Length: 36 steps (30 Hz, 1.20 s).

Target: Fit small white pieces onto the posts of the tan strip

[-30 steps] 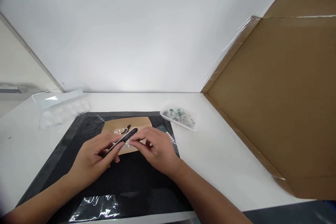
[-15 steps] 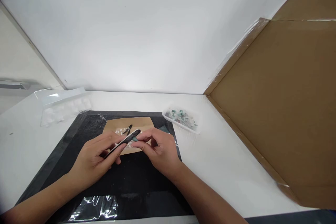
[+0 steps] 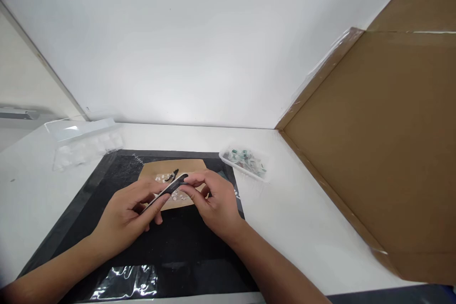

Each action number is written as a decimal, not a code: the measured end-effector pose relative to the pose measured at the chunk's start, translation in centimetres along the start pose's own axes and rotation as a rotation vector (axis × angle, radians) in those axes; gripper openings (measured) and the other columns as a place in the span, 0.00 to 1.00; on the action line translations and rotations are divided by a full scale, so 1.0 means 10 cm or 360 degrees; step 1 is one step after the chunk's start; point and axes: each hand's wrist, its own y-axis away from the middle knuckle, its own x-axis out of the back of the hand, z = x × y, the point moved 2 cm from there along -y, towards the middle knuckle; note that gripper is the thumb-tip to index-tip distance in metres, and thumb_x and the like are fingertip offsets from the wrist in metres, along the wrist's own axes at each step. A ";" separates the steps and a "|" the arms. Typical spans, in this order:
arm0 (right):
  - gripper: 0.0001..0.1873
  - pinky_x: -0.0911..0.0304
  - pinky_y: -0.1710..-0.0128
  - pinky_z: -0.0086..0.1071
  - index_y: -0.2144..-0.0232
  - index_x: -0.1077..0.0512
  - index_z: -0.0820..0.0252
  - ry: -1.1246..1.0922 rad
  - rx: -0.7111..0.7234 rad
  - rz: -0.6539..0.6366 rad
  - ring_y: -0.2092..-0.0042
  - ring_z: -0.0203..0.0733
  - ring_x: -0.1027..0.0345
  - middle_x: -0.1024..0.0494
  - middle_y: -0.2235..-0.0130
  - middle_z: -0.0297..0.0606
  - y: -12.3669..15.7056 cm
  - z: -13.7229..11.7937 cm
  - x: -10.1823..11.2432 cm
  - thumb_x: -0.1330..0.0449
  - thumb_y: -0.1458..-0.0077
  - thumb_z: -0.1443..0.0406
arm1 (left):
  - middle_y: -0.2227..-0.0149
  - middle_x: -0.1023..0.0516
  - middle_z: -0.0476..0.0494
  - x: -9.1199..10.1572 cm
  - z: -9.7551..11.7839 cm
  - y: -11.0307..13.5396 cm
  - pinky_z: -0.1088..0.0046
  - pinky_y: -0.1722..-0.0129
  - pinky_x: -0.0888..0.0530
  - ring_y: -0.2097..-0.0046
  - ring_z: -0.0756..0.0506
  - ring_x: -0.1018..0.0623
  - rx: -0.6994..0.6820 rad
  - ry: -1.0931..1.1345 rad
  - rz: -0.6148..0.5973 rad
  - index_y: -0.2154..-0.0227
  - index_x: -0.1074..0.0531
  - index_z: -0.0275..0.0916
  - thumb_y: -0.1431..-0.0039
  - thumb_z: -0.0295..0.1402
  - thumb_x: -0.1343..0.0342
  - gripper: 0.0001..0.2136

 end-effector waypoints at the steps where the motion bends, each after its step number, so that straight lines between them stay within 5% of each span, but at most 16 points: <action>1: 0.03 0.30 0.71 0.28 0.61 0.21 0.53 -0.0014 -0.0016 -0.0006 0.64 0.39 0.24 0.17 0.61 0.37 0.00 0.00 0.00 0.33 0.36 0.62 | 0.59 0.22 0.45 -0.01 -0.01 0.00 0.85 0.80 0.23 0.74 0.55 0.20 0.0043 0.0038 -0.0011 0.47 0.21 0.44 0.29 0.35 0.43 0.12; 7: 0.03 0.30 0.73 0.28 0.61 0.22 0.53 -0.0011 0.0009 0.0031 0.64 0.39 0.25 0.19 0.61 0.38 0.00 0.00 0.01 0.34 0.36 0.61 | 0.56 0.21 0.43 -0.03 -0.03 0.01 0.84 0.84 0.25 0.75 0.54 0.19 0.0181 0.0189 -0.0036 0.44 0.22 0.45 0.29 0.37 0.42 0.14; 15: 0.07 0.31 0.80 0.24 0.63 0.28 0.55 -0.0169 -0.0208 0.0092 0.55 0.45 0.20 0.19 0.49 0.44 0.02 0.00 0.06 0.38 0.33 0.59 | 0.57 0.20 0.44 0.05 0.01 -0.01 0.84 0.79 0.23 0.74 0.54 0.20 0.0027 0.0039 0.0082 0.49 0.20 0.44 0.29 0.35 0.42 0.10; 20: 0.09 0.32 0.84 0.24 0.61 0.29 0.55 -0.0211 -0.0340 0.0128 0.75 0.32 0.27 0.17 0.50 0.43 0.03 0.02 0.11 0.37 0.33 0.57 | 0.60 0.20 0.44 0.05 0.01 -0.03 0.83 0.79 0.23 0.74 0.54 0.21 -0.0041 -0.0048 0.0116 0.51 0.20 0.42 0.29 0.34 0.43 0.09; 25: 0.10 0.34 0.86 0.23 0.57 0.27 0.56 -0.0216 -0.0402 0.0097 0.79 0.31 0.31 0.16 0.63 0.38 0.03 0.04 0.09 0.37 0.33 0.56 | 0.61 0.20 0.45 0.06 0.01 -0.01 0.81 0.77 0.24 0.73 0.53 0.21 -0.0139 -0.0163 0.0133 0.48 0.21 0.44 0.29 0.32 0.43 0.11; 36: 0.16 0.30 0.78 0.26 0.44 0.26 0.52 0.0130 -0.0179 -0.0061 0.59 0.44 0.23 0.22 0.60 0.41 0.02 0.10 0.07 0.42 0.31 0.61 | 0.54 0.20 0.43 0.05 -0.03 -0.02 0.80 0.78 0.22 0.73 0.53 0.20 -0.0035 -0.0152 0.0153 0.48 0.20 0.45 0.30 0.34 0.42 0.12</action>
